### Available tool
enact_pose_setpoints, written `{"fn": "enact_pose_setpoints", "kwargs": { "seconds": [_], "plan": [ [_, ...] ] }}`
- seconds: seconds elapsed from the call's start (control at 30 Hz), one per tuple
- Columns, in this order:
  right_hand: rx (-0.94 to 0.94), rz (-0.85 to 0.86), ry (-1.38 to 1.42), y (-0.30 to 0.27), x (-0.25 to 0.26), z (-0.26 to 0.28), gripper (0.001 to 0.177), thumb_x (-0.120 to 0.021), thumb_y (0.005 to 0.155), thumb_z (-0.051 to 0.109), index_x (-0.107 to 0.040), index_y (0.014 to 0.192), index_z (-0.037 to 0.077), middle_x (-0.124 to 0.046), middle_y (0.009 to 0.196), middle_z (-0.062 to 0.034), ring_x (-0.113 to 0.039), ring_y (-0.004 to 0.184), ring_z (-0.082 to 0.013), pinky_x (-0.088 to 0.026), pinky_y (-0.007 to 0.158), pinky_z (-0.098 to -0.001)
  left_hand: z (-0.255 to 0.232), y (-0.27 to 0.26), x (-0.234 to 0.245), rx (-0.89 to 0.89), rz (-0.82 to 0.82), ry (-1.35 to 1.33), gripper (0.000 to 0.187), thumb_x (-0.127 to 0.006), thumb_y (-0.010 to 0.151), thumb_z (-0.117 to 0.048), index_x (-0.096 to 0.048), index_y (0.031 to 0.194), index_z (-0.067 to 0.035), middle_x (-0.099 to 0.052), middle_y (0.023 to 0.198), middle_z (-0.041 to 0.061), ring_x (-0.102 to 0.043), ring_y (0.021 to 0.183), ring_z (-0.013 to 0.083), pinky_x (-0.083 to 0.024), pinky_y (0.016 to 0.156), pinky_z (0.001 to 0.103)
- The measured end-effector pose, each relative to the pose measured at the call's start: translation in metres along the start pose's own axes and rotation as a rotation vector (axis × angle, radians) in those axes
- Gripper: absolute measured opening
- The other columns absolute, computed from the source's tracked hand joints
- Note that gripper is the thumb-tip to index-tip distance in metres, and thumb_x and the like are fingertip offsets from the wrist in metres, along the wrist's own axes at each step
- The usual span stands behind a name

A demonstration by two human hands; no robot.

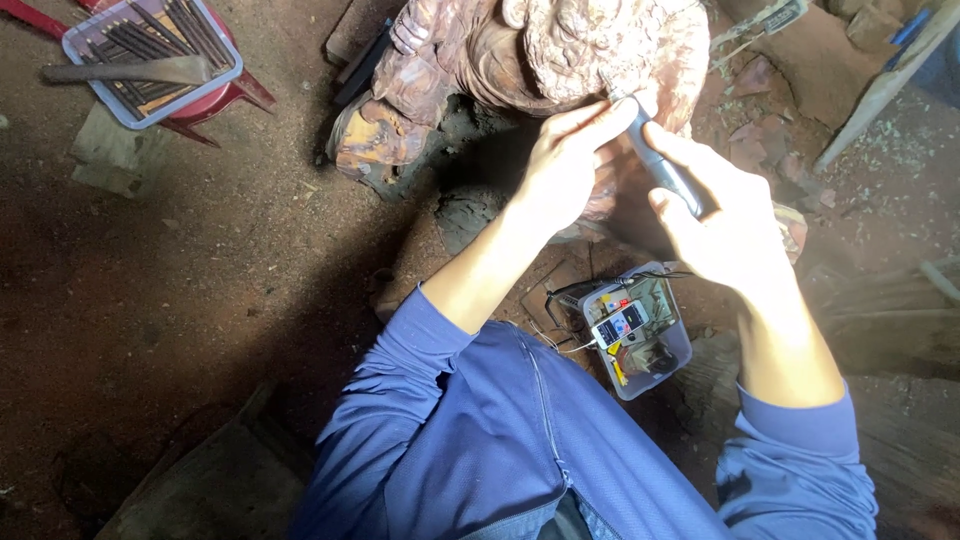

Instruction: Carving intricate details into a large wooden sculpture using a handheld rotary tool

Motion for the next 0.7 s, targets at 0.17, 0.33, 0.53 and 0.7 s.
{"fn": "enact_pose_setpoints", "kwargs": {
  "seconds": [0.17, 0.33, 0.53, 0.7],
  "plan": [
    [-0.043, -0.009, -0.003, -0.013, 0.000, -0.004, 0.047, -0.054, 0.112, 0.026, -0.056, 0.149, -0.002, -0.064, 0.143, -0.0245, -0.068, 0.101, -0.0332, -0.054, 0.090, -0.0443, -0.009, -0.005, -0.018, -0.210, 0.144, 0.233, 0.017, -0.070, 0.098, -0.011, -0.075, 0.111, 0.000, -0.077, 0.106, 0.010, -0.071, 0.096, 0.0208, -0.057, 0.093, 0.034],
    [-0.023, -0.036, 0.044, -0.008, 0.006, -0.002, 0.048, -0.054, 0.112, 0.025, -0.055, 0.148, -0.007, -0.063, 0.144, -0.0283, -0.067, 0.116, -0.0377, -0.055, 0.098, -0.0476, -0.008, -0.003, -0.022, -0.122, 0.080, 0.168, 0.017, -0.072, 0.097, -0.011, -0.075, 0.109, 0.001, -0.077, 0.095, 0.009, -0.068, 0.077, 0.0154, -0.059, 0.073, 0.026],
    [-0.021, 0.003, 0.072, 0.002, 0.005, 0.002, 0.048, -0.053, 0.111, 0.025, -0.055, 0.149, -0.005, -0.062, 0.146, -0.0282, -0.068, 0.118, -0.0375, -0.055, 0.097, -0.0461, -0.012, -0.001, -0.017, -0.094, 0.050, 0.075, 0.017, -0.073, 0.095, -0.009, -0.076, 0.106, 0.003, -0.078, 0.098, 0.012, -0.074, 0.086, 0.0218, -0.063, 0.080, 0.033],
    [-0.042, -0.014, 0.042, -0.001, 0.001, 0.000, 0.048, -0.053, 0.112, 0.026, -0.057, 0.148, -0.006, -0.063, 0.145, -0.0289, -0.069, 0.119, -0.0387, -0.055, 0.099, -0.0469, -0.012, -0.001, -0.012, -0.082, 0.033, 0.059, 0.026, -0.076, 0.093, -0.009, -0.074, 0.115, 0.006, -0.077, 0.110, 0.017, -0.073, 0.100, 0.0262, -0.060, 0.091, 0.036]
  ]
}}
Point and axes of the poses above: each hand's wrist, its own y-axis towards the middle knuckle, its own x-axis out of the back of the hand, z = x × y, the point moved 9 cm from there along y, towards the middle knuckle
